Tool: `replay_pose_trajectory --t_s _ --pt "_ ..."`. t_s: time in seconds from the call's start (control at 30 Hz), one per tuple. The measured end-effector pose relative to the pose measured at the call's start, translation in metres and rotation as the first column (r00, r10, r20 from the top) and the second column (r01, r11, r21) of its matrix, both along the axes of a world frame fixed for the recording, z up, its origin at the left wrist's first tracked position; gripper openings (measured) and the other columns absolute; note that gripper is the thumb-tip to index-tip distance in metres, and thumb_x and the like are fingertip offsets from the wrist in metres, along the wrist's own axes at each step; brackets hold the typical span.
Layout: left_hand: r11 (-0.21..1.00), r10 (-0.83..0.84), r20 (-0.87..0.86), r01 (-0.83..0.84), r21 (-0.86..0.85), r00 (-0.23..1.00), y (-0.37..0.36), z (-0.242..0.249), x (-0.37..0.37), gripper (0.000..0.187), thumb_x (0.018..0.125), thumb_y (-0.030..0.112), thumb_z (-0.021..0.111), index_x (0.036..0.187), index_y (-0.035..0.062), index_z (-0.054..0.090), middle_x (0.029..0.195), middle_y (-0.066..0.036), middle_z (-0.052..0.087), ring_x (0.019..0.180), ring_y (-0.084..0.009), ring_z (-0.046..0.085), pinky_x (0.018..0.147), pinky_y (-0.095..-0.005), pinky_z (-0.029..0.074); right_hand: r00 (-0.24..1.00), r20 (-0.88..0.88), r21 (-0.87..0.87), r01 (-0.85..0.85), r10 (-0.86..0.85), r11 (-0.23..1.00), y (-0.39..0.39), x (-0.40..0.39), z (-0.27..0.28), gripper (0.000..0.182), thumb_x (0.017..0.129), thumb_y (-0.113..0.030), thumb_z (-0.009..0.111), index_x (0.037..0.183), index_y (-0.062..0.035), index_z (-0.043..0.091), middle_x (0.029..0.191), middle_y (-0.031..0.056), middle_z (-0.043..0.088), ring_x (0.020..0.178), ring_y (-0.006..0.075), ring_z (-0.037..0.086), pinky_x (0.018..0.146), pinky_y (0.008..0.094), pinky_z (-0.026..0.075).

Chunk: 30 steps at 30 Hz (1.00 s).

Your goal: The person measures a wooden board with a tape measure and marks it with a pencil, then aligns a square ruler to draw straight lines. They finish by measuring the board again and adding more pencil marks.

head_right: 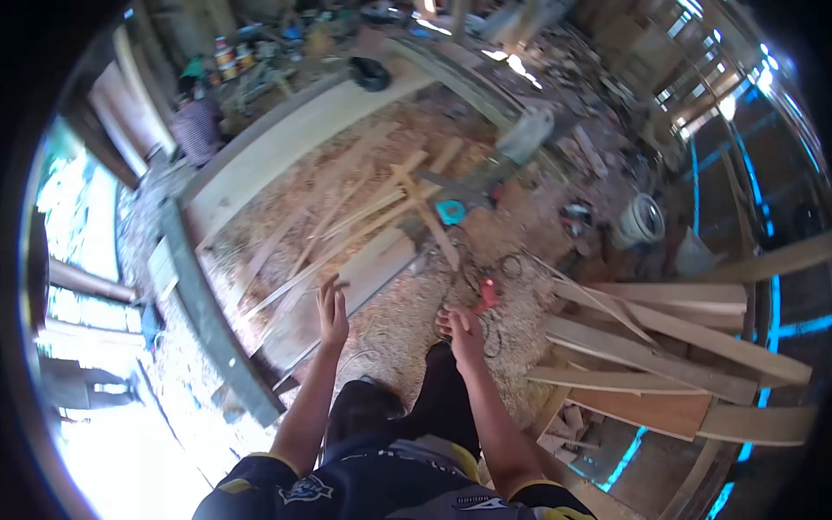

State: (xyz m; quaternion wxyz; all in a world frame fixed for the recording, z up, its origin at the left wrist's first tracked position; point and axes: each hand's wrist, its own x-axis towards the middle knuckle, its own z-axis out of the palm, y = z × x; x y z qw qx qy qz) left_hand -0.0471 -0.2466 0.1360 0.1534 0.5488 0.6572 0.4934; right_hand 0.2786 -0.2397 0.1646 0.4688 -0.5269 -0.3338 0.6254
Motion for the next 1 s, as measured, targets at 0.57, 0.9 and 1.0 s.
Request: replay_pose_trajectory --t_s 0.57,0.9,1.0 --pt "0.739 0.662 0.294 -0.666 -0.101 0.690 -0.350 0.121 -0.170 0.031 0.118 0.024 0.057 0.126 0.0006 0.075 0.117 -0.011 0.076 0.109 -0.0213 0.072 0.096 -0.0364 0.055 0.834 0.094 0.216 -0.550 0.543 0.807 0.006 -0.227 0.148 0.024 0.116 -0.020 0.060 0.125 -0.0014 0.072 0.109 0.0075 0.078 0.095 0.0149 0.074 0.084 0.0303 0.056" --pt "0.673 0.737 0.330 -0.594 -0.441 0.590 -0.274 0.085 -0.130 0.028 0.111 0.023 0.069 0.121 -0.0019 0.076 0.099 -0.013 0.078 0.095 -0.0182 0.076 0.080 -0.0355 0.059 0.783 0.168 0.171 -0.621 0.598 0.765 0.086 -0.200 0.143 0.024 0.115 -0.021 0.061 0.126 -0.0029 0.073 0.110 0.0066 0.079 0.097 0.0154 0.076 0.086 0.0314 0.058" --pt "0.713 0.668 0.181 -0.551 -0.434 0.722 -0.218 0.065 -0.122 0.026 0.107 0.023 0.073 0.120 0.0003 0.076 0.104 -0.016 0.078 0.098 -0.0247 0.076 0.086 -0.0397 0.059 0.802 0.206 0.206 -0.595 0.560 0.777 0.130 -0.158 0.138 0.024 0.115 -0.022 0.062 0.126 -0.0034 0.073 0.109 0.0060 0.079 0.096 0.0151 0.076 0.085 0.0306 0.058"
